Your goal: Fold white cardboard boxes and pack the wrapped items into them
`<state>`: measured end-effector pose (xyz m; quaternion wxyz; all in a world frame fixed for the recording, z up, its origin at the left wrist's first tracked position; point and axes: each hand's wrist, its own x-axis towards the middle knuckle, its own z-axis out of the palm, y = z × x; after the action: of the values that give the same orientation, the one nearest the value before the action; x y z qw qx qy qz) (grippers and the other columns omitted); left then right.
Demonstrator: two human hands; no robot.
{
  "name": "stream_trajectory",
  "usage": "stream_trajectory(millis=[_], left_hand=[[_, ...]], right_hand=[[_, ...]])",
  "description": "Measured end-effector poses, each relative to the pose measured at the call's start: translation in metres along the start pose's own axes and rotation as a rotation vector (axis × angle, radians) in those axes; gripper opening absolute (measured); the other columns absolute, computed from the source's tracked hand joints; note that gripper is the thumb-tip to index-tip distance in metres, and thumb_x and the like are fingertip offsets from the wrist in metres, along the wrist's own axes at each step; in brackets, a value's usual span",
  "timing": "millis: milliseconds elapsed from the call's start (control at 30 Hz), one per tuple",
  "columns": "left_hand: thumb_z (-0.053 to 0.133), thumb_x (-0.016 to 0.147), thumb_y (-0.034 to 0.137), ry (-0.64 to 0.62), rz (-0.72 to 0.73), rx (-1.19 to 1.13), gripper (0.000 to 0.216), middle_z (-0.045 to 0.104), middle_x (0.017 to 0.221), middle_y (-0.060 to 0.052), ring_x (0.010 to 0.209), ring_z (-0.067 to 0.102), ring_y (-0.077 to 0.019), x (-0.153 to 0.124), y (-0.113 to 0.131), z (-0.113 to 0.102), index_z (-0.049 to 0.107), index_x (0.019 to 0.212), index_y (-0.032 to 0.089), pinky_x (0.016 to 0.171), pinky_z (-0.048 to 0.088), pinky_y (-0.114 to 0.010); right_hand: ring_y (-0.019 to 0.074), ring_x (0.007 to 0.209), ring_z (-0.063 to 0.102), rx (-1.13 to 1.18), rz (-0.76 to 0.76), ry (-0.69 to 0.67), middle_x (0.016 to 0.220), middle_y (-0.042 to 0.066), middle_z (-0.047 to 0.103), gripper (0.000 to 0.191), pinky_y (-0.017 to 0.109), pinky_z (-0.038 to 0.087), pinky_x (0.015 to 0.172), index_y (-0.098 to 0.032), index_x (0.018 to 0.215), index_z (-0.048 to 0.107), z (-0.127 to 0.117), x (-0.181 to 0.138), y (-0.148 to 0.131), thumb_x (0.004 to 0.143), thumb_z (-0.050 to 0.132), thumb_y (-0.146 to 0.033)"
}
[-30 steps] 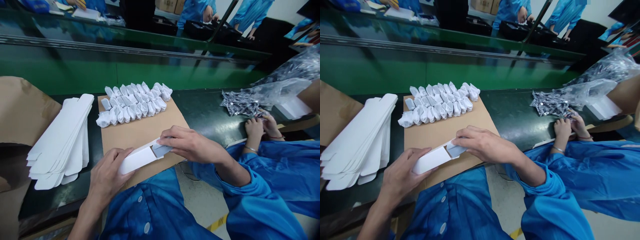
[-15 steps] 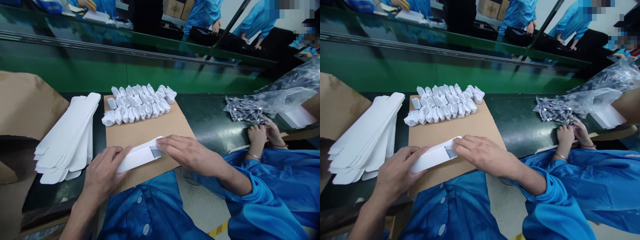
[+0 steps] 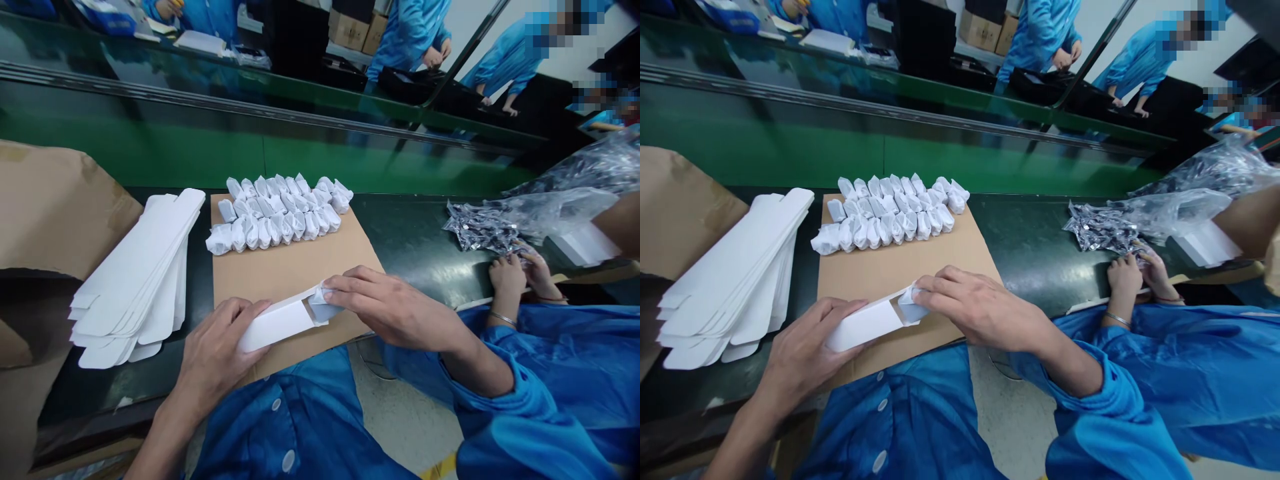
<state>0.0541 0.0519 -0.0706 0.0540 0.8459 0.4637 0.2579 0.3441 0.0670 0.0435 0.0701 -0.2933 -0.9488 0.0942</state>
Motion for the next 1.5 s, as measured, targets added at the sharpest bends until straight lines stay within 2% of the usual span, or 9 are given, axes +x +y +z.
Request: stream_trajectory(millis=[200,533,667,767,867,1067,1233,1400,1500], left_hand=[[0.061,0.086,0.028,0.064,0.068,0.194,0.037,0.062,0.091,-0.004,0.079,0.061,-0.0194,-0.001,0.005,0.001,0.059,0.123,0.021,0.066,0.045,-0.029],[0.063,0.086,0.022,0.222,0.121,0.249,0.042,0.062,0.092,-0.006,0.076,0.058,-0.0189,0.001,0.006,-0.002,0.056,0.127,0.02,0.066,0.043,-0.028],[0.063,0.086,0.023,0.248,0.058,0.229,0.044,0.063,0.093,-0.006,0.078,0.06,-0.0195,0.001,0.008,0.001,0.054,0.129,0.021,0.067,0.044,-0.028],[0.063,0.086,0.024,0.257,0.051,0.284,0.041,0.064,0.091,-0.007,0.076,0.061,-0.0201,-0.002,0.003,0.003,0.057,0.127,0.02,0.065,0.044,-0.029],[0.062,0.086,0.023,0.214,0.09,0.284,0.04,0.066,0.091,-0.006,0.075,0.061,-0.0193,-0.006,-0.005,0.003,0.059,0.126,0.022,0.064,0.044,-0.029],[0.063,0.085,0.021,0.225,0.049,0.148,0.039,0.065,0.092,-0.006,0.08,0.064,-0.019,-0.008,-0.003,0.0,0.057,0.123,0.02,0.068,0.047,-0.027],[0.063,0.083,0.02,0.184,0.06,0.287,0.041,0.066,0.09,-0.007,0.073,0.061,-0.0201,-0.009,0.003,0.002,0.059,0.124,0.021,0.062,0.043,-0.03],[0.063,0.083,0.02,0.299,0.114,0.311,0.05,0.067,0.086,-0.004,0.069,0.059,-0.0184,-0.011,0.006,0.001,0.055,0.131,0.028,0.063,0.04,-0.031],[0.063,0.083,0.019,0.326,0.199,0.255,0.05,0.066,0.085,-0.005,0.072,0.06,-0.0198,-0.008,0.013,0.002,0.054,0.132,0.027,0.066,0.041,-0.032]], right_hand=[[0.0249,0.117,0.052,-0.075,-0.031,0.077,0.133,0.014,0.06,0.04,0.042,0.054,0.094,-0.012,0.129,0.054,0.01,0.003,-0.004,0.093,0.039,-0.002],[0.0282,0.13,0.054,-0.261,-0.129,0.484,0.119,0.02,0.067,0.031,0.041,0.058,0.097,-0.005,0.123,0.058,0.03,0.0,-0.024,0.095,0.046,-0.008],[0.0268,0.127,0.058,-0.197,-0.007,0.658,0.115,0.021,0.069,0.047,0.038,0.058,0.098,-0.005,0.133,0.054,0.048,0.003,-0.033,0.087,0.057,-0.002],[0.0225,0.121,0.062,0.123,0.099,0.601,0.124,0.017,0.067,0.056,0.039,0.056,0.1,-0.012,0.144,0.044,0.055,0.007,-0.033,0.09,0.054,-0.004],[0.0188,0.114,0.066,0.402,0.162,0.476,0.123,0.011,0.069,0.048,0.036,0.058,0.096,-0.019,0.14,0.049,0.052,0.011,-0.027,0.093,0.057,-0.012],[0.018,0.112,0.066,0.622,0.167,0.46,0.121,0.01,0.069,0.045,0.034,0.056,0.096,-0.019,0.131,0.058,0.04,0.018,-0.024,0.087,0.069,-0.016],[0.0178,0.112,0.067,0.911,0.39,0.315,0.119,0.009,0.071,0.053,0.035,0.056,0.097,-0.019,0.137,0.048,0.031,0.01,-0.021,0.088,0.067,-0.015],[0.0188,0.119,0.063,0.757,0.332,0.38,0.119,0.007,0.071,0.051,0.038,0.049,0.105,-0.023,0.139,0.048,0.031,-0.004,-0.03,0.091,0.065,-0.016],[0.0216,0.117,0.063,0.596,0.196,0.256,0.125,0.01,0.068,0.063,0.04,0.049,0.103,-0.02,0.149,0.037,0.034,-0.002,-0.04,0.092,0.064,-0.021]])
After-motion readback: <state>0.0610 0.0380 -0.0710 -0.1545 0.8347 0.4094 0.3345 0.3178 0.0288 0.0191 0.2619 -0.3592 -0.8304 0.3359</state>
